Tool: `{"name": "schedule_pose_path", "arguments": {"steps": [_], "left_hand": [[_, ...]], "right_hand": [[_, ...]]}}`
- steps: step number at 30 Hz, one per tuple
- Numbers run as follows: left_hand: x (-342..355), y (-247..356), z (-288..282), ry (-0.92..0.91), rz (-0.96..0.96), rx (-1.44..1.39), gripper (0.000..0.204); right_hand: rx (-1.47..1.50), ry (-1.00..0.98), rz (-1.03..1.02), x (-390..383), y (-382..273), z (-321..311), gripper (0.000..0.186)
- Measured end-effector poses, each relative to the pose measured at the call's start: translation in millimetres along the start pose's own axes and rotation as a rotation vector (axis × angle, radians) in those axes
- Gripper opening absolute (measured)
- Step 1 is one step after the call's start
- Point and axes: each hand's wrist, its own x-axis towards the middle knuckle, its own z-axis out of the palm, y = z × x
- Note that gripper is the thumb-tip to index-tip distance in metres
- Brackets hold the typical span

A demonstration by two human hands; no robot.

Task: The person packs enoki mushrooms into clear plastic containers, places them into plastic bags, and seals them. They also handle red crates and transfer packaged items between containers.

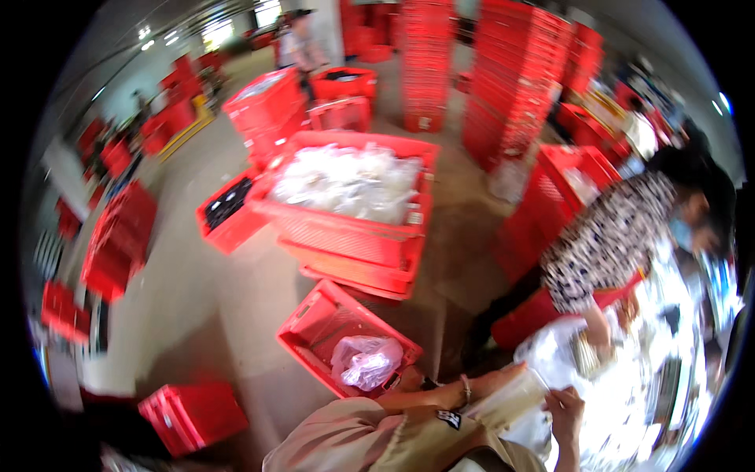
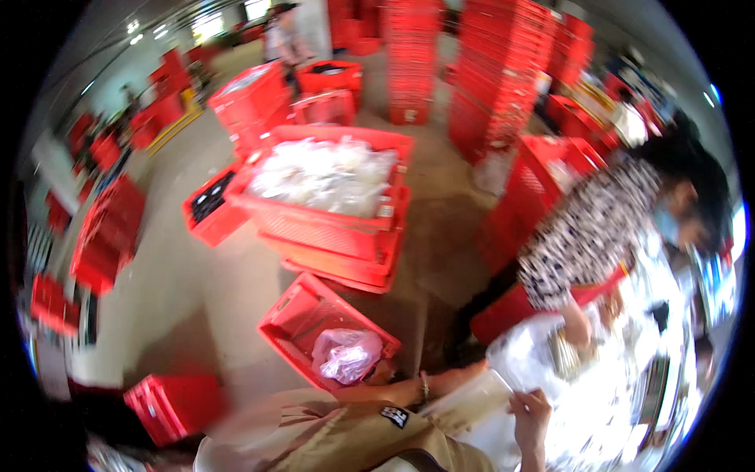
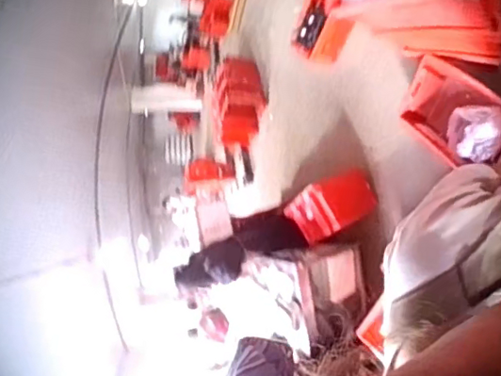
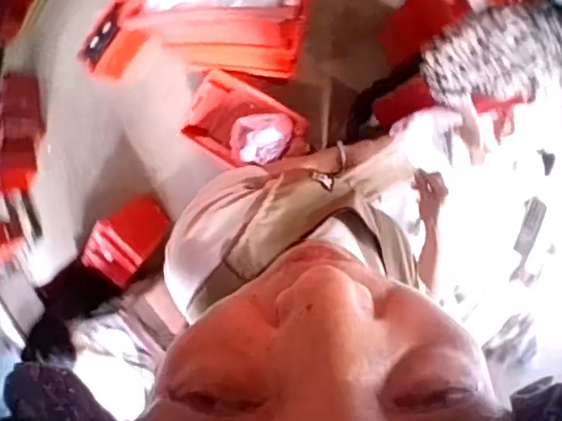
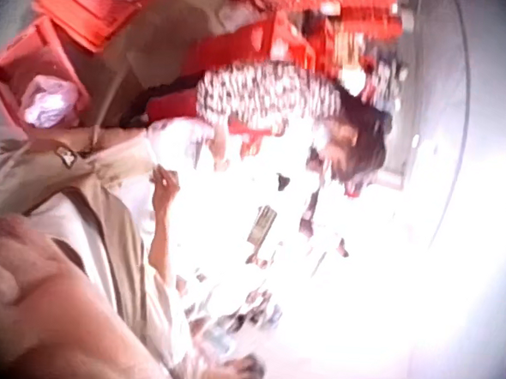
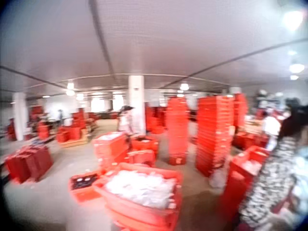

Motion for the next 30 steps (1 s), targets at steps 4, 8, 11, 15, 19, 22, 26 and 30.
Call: {"name": "schedule_pose_path", "arguments": {"steps": [4, 8, 11, 15, 19, 22, 26, 30], "left_hand": [[-9.0, 8.8, 30.0, -0.080, -0.153, -0.202, 0.062], [-1.6, -1.9, 32.6, -0.062, -0.356, -0.177, 0.062], [11.6, -25.1, 31.2, -0.052, -0.477, -0.195, 0.061], [19.2, -45.2, 39.3, 0.005, -0.498, -0.096, 0.062], [21.7, -53.0, 38.3, -0.053, -0.558, -0.230, 0.063], [25.5, -53.2, 44.6, -0.088, -0.583, -0.265, 0.066], [23.2, -63.1, 33.3, -0.113, -0.623, -0.341, 0.069], [22.2, -58.0, 40.4, -0.012, -0.671, -0.308, 0.068]], "right_hand": [[0.197, 0.185, -0.039, -27.6, 9.9, 15.4, 0.009], [0.207, 0.231, 0.059, -55.5, 16.5, 6.7, 0.012], [0.276, 0.134, 0.198, -64.6, 10.5, -12.3, 0.015], [0.160, 0.203, 0.149, -89.8, 32.4, -18.0, 0.019], [0.046, 0.342, 0.118, -105.1, 27.9, -14.5, 0.017], [-0.045, 0.432, 0.092, -114.8, 27.3, -10.0, 0.017], [-0.158, 0.470, 0.055, -119.5, 24.7, -8.8, 0.015], [-0.214, 0.483, 0.057, -126.8, 21.4, -7.7, 0.016]]}}
